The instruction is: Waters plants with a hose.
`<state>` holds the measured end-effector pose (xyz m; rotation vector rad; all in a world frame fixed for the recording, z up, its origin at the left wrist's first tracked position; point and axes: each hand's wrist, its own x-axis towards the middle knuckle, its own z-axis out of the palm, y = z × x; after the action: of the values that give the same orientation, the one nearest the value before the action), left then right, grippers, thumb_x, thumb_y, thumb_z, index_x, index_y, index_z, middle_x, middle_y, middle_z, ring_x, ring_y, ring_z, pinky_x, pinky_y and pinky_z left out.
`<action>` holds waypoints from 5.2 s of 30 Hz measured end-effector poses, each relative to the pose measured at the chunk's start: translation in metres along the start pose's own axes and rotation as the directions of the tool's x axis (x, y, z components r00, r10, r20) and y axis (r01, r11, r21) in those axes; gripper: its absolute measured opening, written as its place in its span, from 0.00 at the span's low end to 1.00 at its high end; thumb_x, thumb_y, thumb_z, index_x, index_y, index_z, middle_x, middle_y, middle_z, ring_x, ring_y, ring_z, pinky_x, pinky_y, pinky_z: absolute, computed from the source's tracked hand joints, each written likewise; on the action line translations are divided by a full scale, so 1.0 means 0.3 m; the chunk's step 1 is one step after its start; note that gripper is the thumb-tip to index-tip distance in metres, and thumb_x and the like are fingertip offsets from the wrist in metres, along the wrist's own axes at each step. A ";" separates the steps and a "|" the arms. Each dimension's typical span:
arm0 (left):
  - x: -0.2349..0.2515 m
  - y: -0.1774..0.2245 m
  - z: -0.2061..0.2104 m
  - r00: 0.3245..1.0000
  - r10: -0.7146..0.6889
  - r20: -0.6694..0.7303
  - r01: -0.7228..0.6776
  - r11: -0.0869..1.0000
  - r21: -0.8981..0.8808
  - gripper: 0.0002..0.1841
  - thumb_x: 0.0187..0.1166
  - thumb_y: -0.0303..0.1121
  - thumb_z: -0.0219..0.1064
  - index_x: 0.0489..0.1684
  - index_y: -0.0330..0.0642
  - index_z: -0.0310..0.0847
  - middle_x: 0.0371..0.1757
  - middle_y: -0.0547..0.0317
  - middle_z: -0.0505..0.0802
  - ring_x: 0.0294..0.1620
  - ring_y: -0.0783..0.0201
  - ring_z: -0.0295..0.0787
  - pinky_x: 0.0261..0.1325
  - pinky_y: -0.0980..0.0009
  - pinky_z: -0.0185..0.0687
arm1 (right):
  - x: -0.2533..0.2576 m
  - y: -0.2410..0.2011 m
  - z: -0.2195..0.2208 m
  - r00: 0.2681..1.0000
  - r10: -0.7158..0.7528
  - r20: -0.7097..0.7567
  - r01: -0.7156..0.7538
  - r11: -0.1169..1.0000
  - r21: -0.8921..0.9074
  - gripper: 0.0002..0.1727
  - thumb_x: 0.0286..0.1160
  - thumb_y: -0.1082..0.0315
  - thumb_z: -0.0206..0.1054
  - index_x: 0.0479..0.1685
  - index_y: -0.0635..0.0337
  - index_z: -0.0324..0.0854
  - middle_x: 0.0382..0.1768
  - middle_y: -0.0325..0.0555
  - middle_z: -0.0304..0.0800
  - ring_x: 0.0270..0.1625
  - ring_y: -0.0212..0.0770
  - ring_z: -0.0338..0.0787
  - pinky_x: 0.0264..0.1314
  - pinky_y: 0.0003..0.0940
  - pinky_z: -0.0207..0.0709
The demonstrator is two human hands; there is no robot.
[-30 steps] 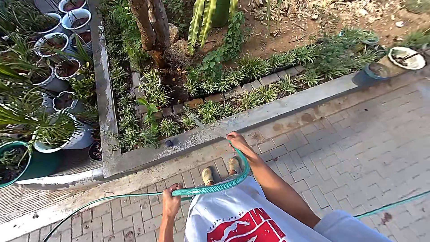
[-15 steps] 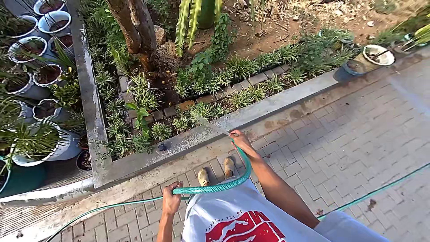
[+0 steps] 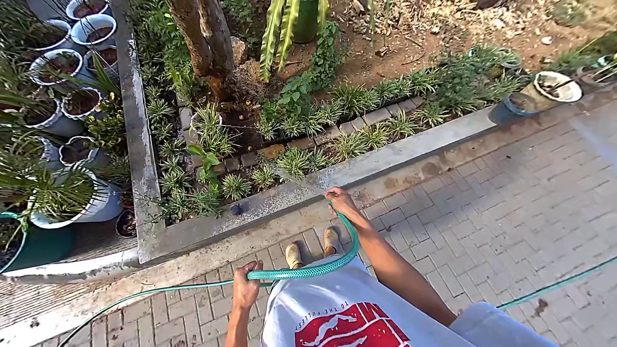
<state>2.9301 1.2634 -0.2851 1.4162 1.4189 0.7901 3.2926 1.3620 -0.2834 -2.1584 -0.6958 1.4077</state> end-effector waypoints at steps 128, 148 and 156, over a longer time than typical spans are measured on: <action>0.091 0.041 0.037 0.979 -0.026 0.200 0.022 0.999 0.024 0.23 0.75 0.36 0.62 0.04 0.56 0.61 0.08 0.77 0.65 0.10 0.79 0.58 0.17 0.76 0.54 | -0.086 -0.051 -0.136 0.984 -0.154 -0.091 0.165 0.977 0.132 0.17 0.93 0.57 0.57 0.70 0.56 0.75 0.20 0.44 0.79 0.12 0.32 0.75 0.15 0.25 0.72; 0.085 0.023 0.034 0.992 -0.006 0.126 0.010 1.000 -0.030 0.23 0.75 0.35 0.62 0.04 0.57 0.61 0.08 0.78 0.65 0.10 0.80 0.57 0.16 0.78 0.53 | -0.099 -0.079 -0.102 0.975 -0.148 -0.169 0.166 0.981 0.097 0.18 0.93 0.56 0.57 0.71 0.56 0.76 0.22 0.45 0.80 0.12 0.33 0.75 0.16 0.27 0.73; 0.112 0.039 0.074 0.982 -0.012 0.190 0.010 1.000 0.009 0.23 0.76 0.34 0.62 0.05 0.56 0.62 0.08 0.77 0.66 0.10 0.80 0.59 0.16 0.77 0.54 | -0.105 -0.009 -0.247 0.921 -0.054 -0.386 0.116 0.983 0.140 0.18 0.94 0.56 0.56 0.72 0.56 0.76 0.23 0.47 0.81 0.14 0.35 0.76 0.19 0.31 0.76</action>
<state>2.9589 1.2936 -0.2879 1.4480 1.2833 0.6251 3.3499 1.3361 -0.2330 -2.1560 -0.5023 0.9223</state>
